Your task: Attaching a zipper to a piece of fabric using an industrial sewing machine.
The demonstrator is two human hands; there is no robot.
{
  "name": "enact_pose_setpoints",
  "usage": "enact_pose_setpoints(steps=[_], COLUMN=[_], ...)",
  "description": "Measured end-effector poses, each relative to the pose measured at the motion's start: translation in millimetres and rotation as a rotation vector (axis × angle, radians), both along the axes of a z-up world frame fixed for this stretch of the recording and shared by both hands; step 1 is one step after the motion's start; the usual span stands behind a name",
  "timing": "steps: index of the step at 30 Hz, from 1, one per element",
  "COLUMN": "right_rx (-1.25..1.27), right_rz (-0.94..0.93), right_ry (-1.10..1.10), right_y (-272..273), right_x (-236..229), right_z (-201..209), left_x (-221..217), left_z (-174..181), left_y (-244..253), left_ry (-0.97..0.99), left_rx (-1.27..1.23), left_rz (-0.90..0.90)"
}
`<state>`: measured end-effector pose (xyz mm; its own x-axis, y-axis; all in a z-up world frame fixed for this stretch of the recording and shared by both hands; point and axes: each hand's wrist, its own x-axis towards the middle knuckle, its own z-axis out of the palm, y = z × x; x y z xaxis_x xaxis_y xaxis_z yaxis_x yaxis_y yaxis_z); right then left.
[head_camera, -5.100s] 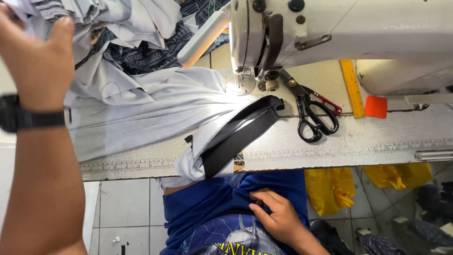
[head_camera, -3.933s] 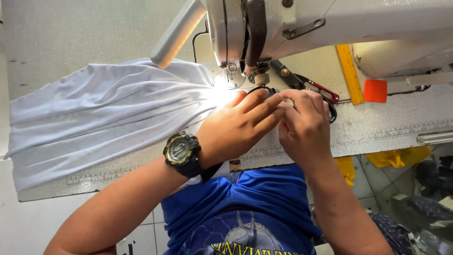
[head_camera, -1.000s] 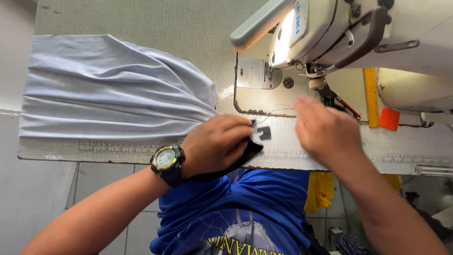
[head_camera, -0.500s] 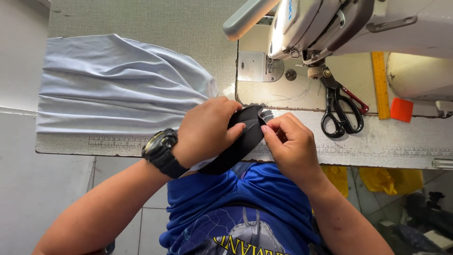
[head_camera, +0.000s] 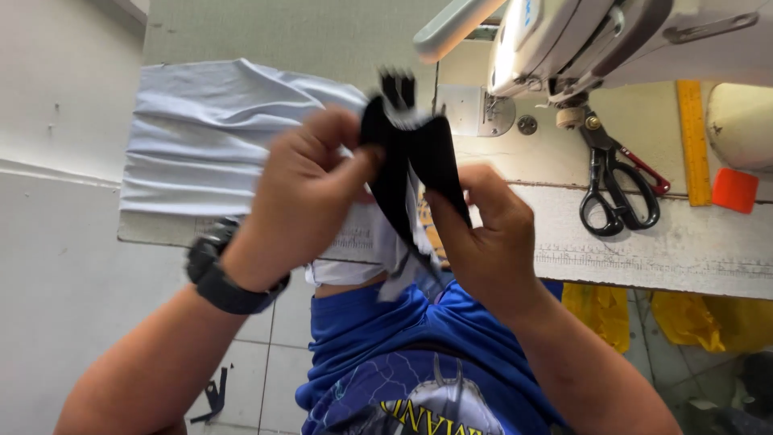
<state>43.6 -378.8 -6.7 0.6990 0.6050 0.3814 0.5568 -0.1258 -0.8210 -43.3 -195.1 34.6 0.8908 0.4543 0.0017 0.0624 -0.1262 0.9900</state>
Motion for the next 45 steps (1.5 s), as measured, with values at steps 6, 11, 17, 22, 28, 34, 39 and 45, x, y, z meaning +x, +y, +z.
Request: enact_pose_setpoints(steps=[6,11,17,22,28,34,39,45], right_rx=[0.121,-0.323,-0.307,-0.292,-0.243,0.016,0.069,0.088], right_rz=[0.133,0.076,0.067,0.088,0.068,0.079,0.089,0.186], right_ry=[-0.603,-0.658,-0.510,-0.526,-0.418,-0.254,-0.518,-0.584], right_y=[17.7,-16.2,-35.3,-32.0,-34.6,-25.0,14.1,57.1], right_x=[4.4,18.6,-4.4,-11.3,-3.4,-16.9,-26.4,-10.1], right_z=[40.1,-49.1,-50.9,-47.7,-55.1,-52.8,-43.7,-27.5], left_x=[-92.7,-101.8,-94.7,-93.0,-82.1,-88.2,-110.3,-109.9], left_z=[8.6,-100.3,-101.4,-79.2,-104.7,-108.5,-122.6,-87.6], left_y=[11.8,-37.4,-54.5,-59.2,-55.1,-54.7,-41.3,-39.8], left_ry=[-0.240,-0.206,-0.118,-0.216,-0.040,-0.325,-0.127,-0.234], left_rx=[0.963,0.977,0.972,1.035,1.344,0.667,-0.165,-0.518], left_rz=[-0.113,-0.061,-0.072,0.056,-0.179,0.405,0.611,0.552])
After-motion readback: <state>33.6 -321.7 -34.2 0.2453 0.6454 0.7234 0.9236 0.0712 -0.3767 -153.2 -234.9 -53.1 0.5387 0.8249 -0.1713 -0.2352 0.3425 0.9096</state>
